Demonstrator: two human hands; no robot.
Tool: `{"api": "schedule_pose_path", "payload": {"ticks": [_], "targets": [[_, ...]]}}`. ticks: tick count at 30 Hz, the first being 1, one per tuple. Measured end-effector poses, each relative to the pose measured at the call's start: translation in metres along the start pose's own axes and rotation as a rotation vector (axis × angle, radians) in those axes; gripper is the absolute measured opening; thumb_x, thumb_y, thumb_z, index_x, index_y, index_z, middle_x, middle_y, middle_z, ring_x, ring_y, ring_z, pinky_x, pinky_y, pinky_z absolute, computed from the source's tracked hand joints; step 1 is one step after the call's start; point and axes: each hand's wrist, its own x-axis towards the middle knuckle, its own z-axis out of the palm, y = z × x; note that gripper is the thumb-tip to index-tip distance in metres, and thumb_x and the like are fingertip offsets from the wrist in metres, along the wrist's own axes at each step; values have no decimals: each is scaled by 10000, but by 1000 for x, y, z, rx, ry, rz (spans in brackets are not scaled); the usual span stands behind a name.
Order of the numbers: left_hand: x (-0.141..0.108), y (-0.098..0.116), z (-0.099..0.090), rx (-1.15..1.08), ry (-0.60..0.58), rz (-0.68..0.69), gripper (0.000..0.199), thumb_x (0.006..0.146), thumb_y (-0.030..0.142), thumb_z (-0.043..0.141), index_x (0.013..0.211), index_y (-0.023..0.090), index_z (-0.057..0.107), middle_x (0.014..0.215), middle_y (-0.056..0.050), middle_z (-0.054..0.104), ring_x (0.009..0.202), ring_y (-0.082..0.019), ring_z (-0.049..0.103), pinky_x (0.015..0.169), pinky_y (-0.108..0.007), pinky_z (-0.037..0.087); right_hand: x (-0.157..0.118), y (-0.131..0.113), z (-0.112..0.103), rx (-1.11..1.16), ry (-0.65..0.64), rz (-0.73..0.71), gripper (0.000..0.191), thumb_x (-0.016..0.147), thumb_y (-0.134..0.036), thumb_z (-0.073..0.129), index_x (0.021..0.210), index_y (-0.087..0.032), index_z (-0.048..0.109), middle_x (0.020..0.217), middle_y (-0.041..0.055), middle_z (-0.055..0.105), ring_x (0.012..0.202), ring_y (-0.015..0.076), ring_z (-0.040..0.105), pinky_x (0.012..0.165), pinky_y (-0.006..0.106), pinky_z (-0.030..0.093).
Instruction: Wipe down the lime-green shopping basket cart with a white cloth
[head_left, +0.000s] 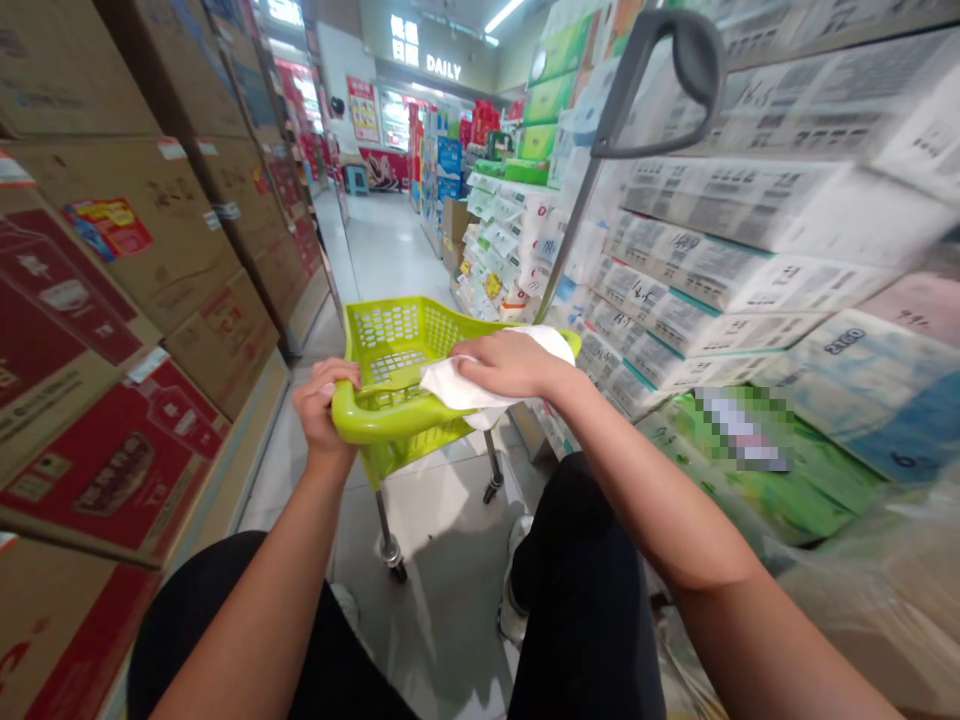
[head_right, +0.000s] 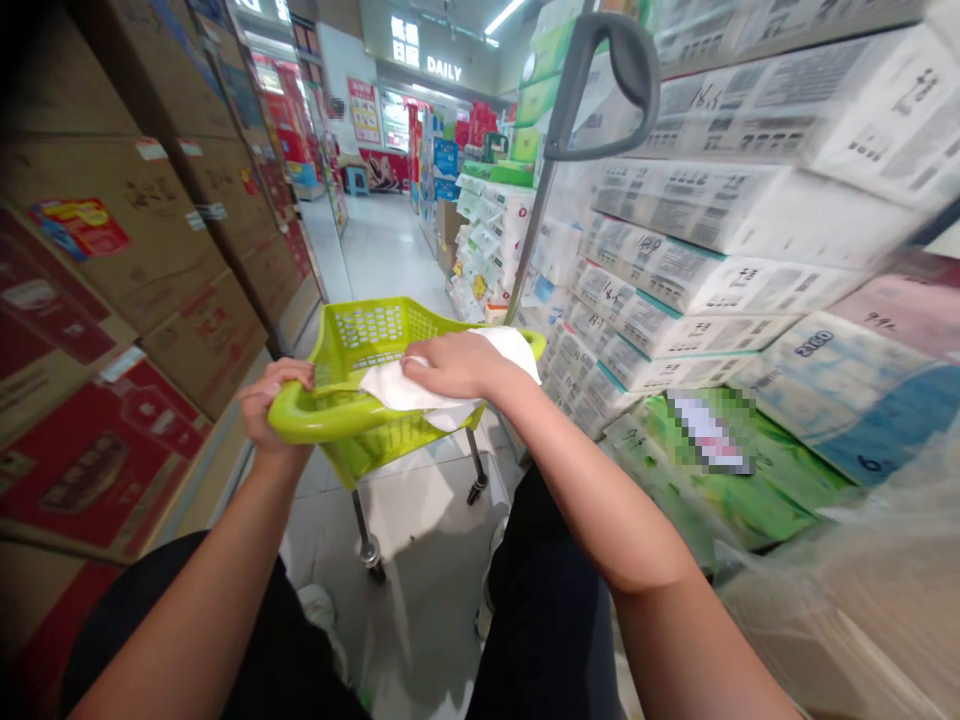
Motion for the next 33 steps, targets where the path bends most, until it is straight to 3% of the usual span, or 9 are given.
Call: {"api": "schedule_pose_path", "payload": {"ticks": [3,7,11,14,17,23,26,30,33], "targets": [[0,0,3,-31,51,3,306,748,347,330,572,224,549,662,-98,616,783,-267,615,877,-467,479,2,28,-6,73,-42,185,562,1056,-521,298,982,-174,733,1082,103,768,906,248,677,771,311,425],[2,-1,1,-19,71,-13,334,773,396,331,587,236,557,691,-115,638,805,-297,622,885,-501,486,-28,44,11,27,181,233,512,1063,-466,286,1146,-188,708,1165,101,753,1030,272,682,879,350,451],[2,-1,-4,-82,63,73,342,755,404,334,620,230,595,690,-110,624,799,-291,606,853,-483,480,-53,10,37,-17,438,-38,513,1063,-393,286,1452,-182,546,1492,104,591,1389,255,523,1105,409,381],[-1,2,-3,-120,45,129,319,758,364,350,638,215,606,696,-95,629,781,-273,600,835,-461,465,-49,-29,43,-22,403,-184,502,1063,-379,332,1504,-218,508,1572,76,513,1482,232,431,1151,429,356],[-4,3,0,-100,23,119,276,752,328,368,644,218,596,706,-83,629,783,-264,604,823,-441,468,-33,-44,36,-15,339,-206,497,1072,-413,347,1492,-220,531,1497,84,593,1425,245,502,1143,440,381],[0,-2,-4,-77,44,50,272,736,324,366,634,226,598,718,-81,638,820,-275,623,830,-436,476,-29,30,16,-48,240,104,525,1080,-494,291,1258,-195,684,1198,116,746,1118,281,680,986,432,486],[2,-2,-8,-100,68,56,276,749,342,385,630,226,605,721,-83,646,820,-280,624,814,-432,468,-44,54,27,-68,328,169,587,1083,-484,224,1223,-156,690,1152,146,750,1094,305,679,974,469,490],[0,3,-11,-104,101,110,338,803,385,364,639,224,612,719,-86,644,814,-287,626,816,-442,462,-55,23,53,5,560,1,531,1084,-410,278,1496,-163,504,1513,144,564,1419,290,498,1154,515,391],[-3,6,-10,-87,72,114,292,800,366,398,646,223,600,735,-85,653,822,-288,626,821,-442,463,-50,-11,55,62,529,-112,485,1083,-350,314,1528,-247,478,1556,72,532,1460,232,469,1188,482,376]]}}
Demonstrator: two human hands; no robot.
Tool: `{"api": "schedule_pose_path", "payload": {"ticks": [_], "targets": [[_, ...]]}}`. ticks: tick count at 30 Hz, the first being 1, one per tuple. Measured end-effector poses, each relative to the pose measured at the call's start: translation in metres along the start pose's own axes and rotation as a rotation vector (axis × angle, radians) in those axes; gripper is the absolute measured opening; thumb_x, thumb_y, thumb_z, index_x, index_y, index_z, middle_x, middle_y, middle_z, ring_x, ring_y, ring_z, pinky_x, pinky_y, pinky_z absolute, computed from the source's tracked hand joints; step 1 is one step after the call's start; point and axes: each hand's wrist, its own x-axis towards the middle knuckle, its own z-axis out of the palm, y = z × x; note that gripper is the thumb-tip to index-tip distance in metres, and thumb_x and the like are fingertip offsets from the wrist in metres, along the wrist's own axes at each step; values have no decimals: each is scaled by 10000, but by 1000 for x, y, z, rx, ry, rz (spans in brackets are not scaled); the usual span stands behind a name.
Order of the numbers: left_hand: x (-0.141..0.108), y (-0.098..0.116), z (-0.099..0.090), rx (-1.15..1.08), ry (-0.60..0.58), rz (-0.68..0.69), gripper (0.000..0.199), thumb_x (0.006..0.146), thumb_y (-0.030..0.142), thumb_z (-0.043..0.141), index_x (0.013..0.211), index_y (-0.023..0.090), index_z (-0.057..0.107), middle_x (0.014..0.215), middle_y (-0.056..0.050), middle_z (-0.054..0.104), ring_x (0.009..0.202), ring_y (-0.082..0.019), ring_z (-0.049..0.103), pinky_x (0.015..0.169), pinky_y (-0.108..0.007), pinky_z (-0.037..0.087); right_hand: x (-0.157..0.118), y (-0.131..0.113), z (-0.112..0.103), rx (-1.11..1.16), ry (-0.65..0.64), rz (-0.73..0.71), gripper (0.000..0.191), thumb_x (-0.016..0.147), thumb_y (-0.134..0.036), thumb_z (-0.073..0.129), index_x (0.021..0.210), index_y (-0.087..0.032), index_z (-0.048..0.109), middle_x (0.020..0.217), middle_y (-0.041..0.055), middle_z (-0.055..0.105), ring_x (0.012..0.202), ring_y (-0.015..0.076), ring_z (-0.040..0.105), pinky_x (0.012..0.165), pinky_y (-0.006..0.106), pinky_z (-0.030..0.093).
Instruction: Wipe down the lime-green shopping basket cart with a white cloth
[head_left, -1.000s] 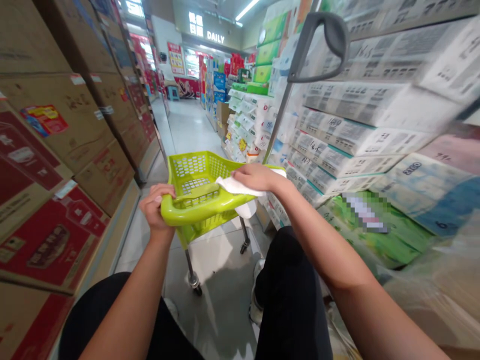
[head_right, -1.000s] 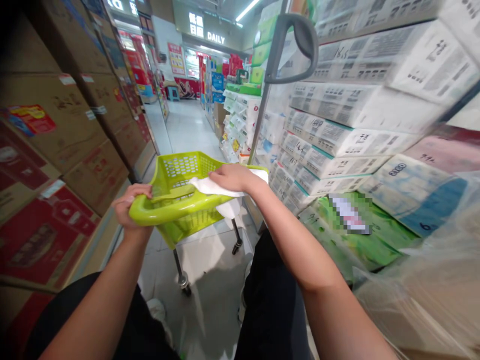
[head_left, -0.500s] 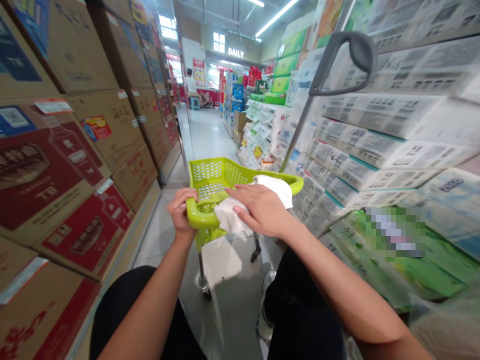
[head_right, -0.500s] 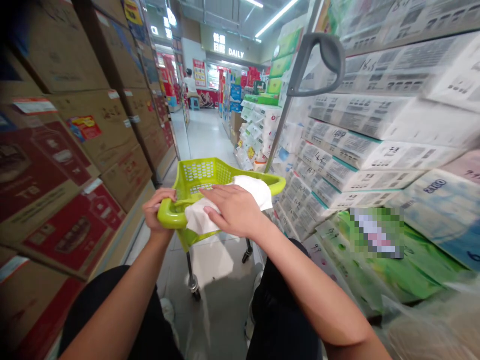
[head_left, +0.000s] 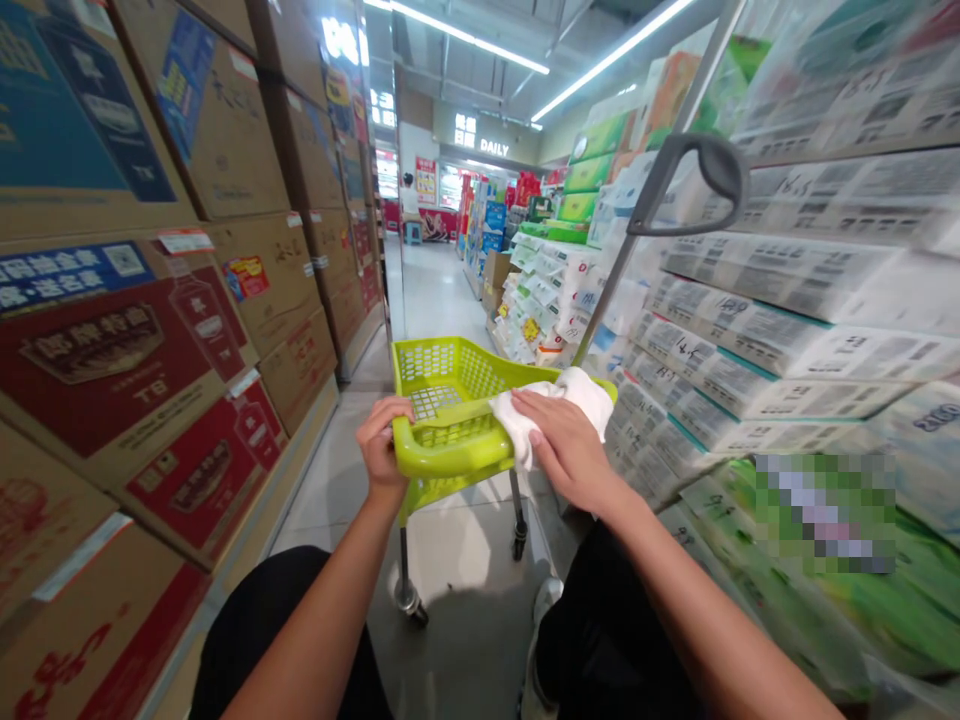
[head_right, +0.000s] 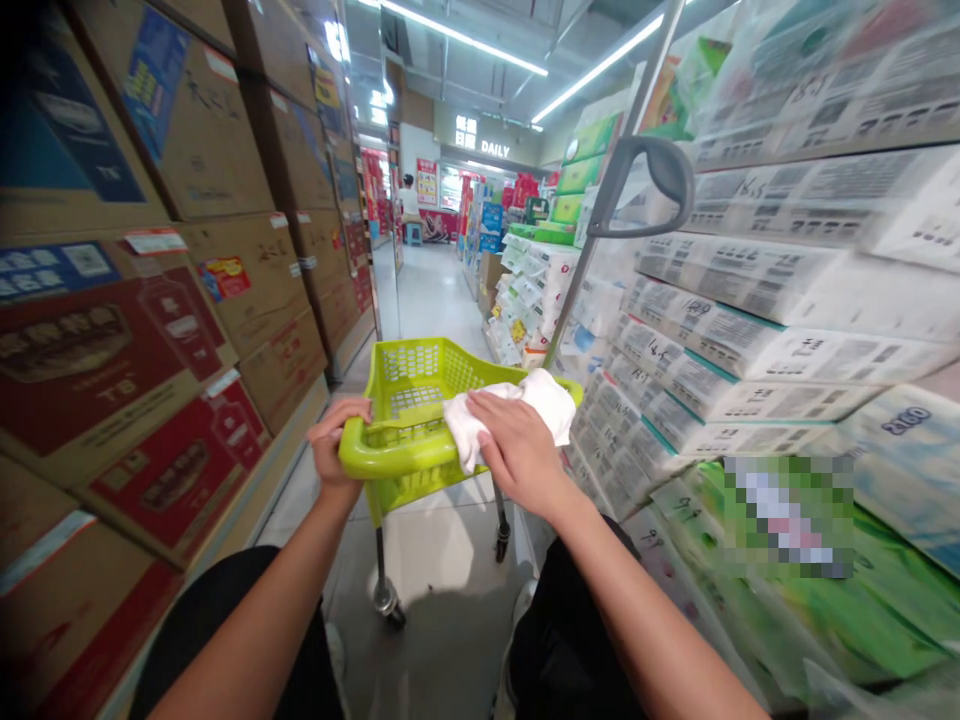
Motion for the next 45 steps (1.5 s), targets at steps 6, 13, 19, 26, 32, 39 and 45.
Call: {"api": "schedule_pose_path", "payload": {"ticks": [6,13,19,26,32,39,45], "targets": [[-4,2,1,-14,-32,-18,266,809,327,413,653,224,602,746,-79,651,842,-279,617,823,-429,459,32,30,-25,-81,-216,153,461,1067,-454,342,1262,-223,690,1264,87,736,1165,277,677,992,434,499],[-1,-1,1,-19,24,-10,254,796,333,430,651,231,611,739,-77,645,807,-276,606,806,-430,455,16,46,-14,-240,-94,345,556,1068,-424,240,1161,-153,717,1152,151,752,1075,316,687,956,461,501],[2,-6,5,-25,-45,-36,245,801,336,404,622,236,538,708,-73,615,780,-265,562,805,-421,427,12,-11,9,-161,72,134,491,1022,-330,361,1416,-137,581,1447,152,615,1354,296,542,1172,484,377],[-7,3,16,-12,-117,-76,288,818,390,338,628,243,497,687,-69,569,766,-267,537,818,-429,425,72,55,-24,-130,-489,446,435,979,-398,391,831,-184,740,916,102,781,798,258,704,712,348,507],[-4,-2,10,8,-2,-32,247,816,356,403,621,238,498,690,-66,586,760,-252,552,817,-422,454,53,47,-12,-110,-287,365,430,993,-381,369,1034,-192,753,1100,89,773,990,266,704,864,376,522],[10,-7,-10,-95,-92,-38,283,810,365,375,604,238,522,660,-73,577,764,-267,549,815,-440,442,10,9,-6,-62,13,91,474,1011,-340,367,1405,-204,593,1456,99,617,1377,280,524,1173,498,368],[9,3,-8,-90,-106,-70,370,839,438,344,574,248,517,629,-86,578,728,-275,542,789,-462,450,69,27,-24,-19,-496,375,374,981,-396,427,917,-193,734,938,69,779,815,229,694,723,325,496]]}}
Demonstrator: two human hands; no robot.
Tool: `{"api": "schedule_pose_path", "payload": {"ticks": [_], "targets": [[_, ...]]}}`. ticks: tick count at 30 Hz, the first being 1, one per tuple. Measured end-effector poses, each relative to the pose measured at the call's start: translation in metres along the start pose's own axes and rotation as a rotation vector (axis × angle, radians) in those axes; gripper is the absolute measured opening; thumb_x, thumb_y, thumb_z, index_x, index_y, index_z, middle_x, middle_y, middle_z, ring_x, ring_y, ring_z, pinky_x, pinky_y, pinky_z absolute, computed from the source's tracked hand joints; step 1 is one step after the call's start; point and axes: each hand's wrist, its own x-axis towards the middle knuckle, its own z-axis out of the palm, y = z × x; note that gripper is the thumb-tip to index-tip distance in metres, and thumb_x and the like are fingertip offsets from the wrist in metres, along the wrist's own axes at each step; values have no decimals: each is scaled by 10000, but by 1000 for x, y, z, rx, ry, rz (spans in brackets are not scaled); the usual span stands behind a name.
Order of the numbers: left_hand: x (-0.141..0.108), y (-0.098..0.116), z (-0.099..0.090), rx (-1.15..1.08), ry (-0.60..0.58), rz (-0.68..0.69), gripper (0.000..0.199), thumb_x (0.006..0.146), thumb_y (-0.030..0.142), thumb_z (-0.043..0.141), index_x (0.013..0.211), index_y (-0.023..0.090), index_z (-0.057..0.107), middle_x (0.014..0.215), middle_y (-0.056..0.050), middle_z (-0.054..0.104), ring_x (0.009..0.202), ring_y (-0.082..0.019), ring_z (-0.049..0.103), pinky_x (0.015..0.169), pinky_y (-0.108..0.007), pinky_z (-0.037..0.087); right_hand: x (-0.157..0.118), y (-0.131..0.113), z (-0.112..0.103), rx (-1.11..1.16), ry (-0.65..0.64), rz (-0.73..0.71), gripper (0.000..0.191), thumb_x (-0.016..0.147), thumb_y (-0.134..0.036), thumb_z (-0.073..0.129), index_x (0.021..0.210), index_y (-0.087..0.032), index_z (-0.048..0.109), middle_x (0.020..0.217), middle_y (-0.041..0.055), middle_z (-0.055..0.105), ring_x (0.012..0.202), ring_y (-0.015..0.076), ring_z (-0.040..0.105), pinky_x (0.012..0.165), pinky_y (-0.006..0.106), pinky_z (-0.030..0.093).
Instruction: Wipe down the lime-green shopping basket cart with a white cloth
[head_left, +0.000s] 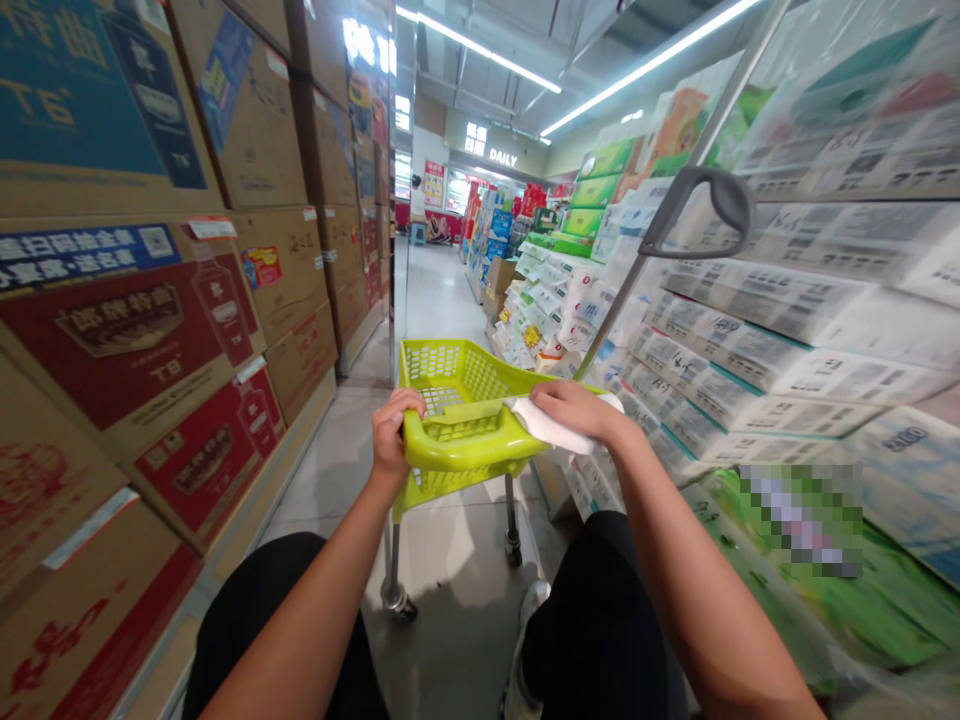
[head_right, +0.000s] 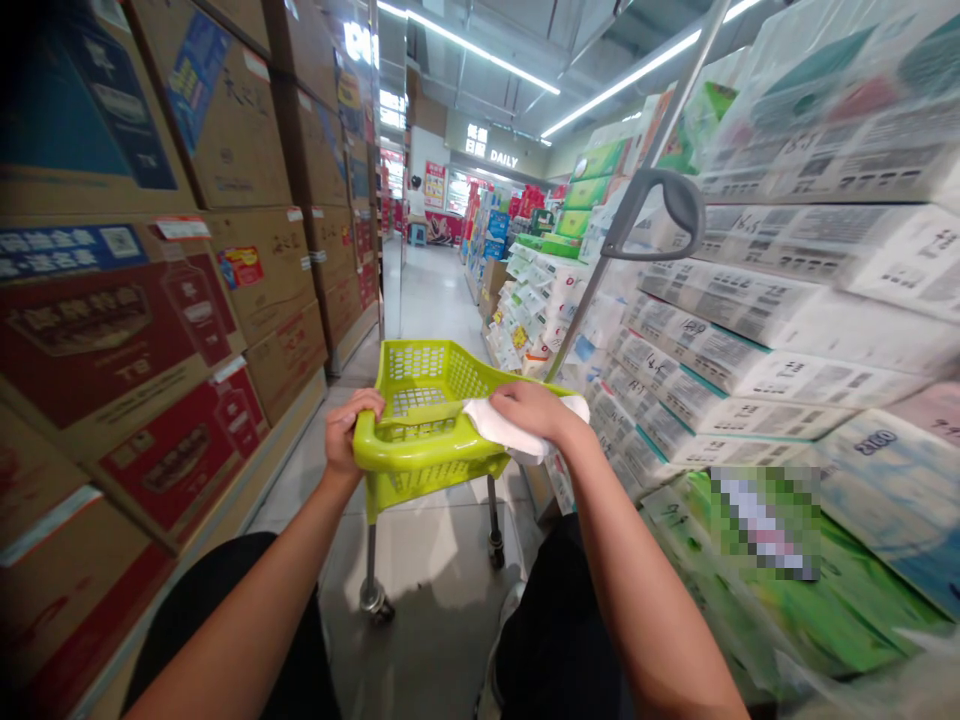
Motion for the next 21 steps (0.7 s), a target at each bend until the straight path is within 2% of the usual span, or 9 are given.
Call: {"api": "schedule_pose_path", "payload": {"ticks": [2,5,8,10,12,14,17,19,21], "targets": [[-1,1,2,-14,5,11,388,859,440,341,577,247,524,632,-84,586,730,-274,546,797,-463,453,12,-3,-7,-20,-92,84,461,1001,-444,396,783,-191,714,818,73,766,707,208,666,650,305,459],[0,-2,2,-50,20,38,391,865,430,346,587,240,546,633,-79,590,732,-272,551,799,-456,447,7,-10,-2,-83,-3,47,482,1014,-454,379,823,-185,730,874,85,776,771,222,683,701,310,465],[1,-5,2,-78,42,50,394,865,426,348,589,233,553,640,-79,596,738,-270,556,791,-443,439,-20,-18,19,-124,235,-137,450,1028,-426,364,1142,-186,728,1183,101,752,1086,271,674,942,372,474],[2,-7,1,-81,52,55,393,868,425,354,589,230,551,646,-79,602,740,-269,558,796,-438,437,-44,-24,38,-135,390,-229,493,1025,-440,384,1381,-186,613,1397,113,654,1296,298,576,1098,441,402],[2,-8,1,-80,53,62,385,870,418,360,593,230,549,651,-76,601,738,-267,557,801,-435,433,-65,-29,57,-138,496,-250,571,1006,-436,434,1518,-188,472,1541,113,533,1432,312,456,1190,502,310],[2,-8,1,-81,45,71,370,870,407,363,602,230,547,656,-72,597,740,-266,554,803,-434,431,-82,-32,68,-129,545,-247,644,979,-432,491,1568,-191,390,1604,114,453,1493,324,376,1227,541,251],[-1,-8,3,-78,26,73,349,865,387,354,615,232,541,668,-74,594,760,-268,547,812,-437,429,-91,-34,61,-95,549,-259,564,982,-437,514,1498,-213,482,1534,118,527,1422,325,454,1180,526,334],[-2,-7,4,-57,14,57,343,861,386,346,618,234,532,675,-77,591,767,-270,541,817,-443,432,-86,-37,45,-100,533,-227,424,1000,-452,507,1340,-224,618,1375,119,635,1276,316,556,1083,494,421],[-4,-7,6,-27,8,36,341,859,392,339,615,236,520,677,-80,588,765,-271,534,819,-447,436,-75,-42,28,-147,500,-155,396,1001,-514,518,1213,-219,677,1224,121,678,1144,311,596,995,473,456]]}}
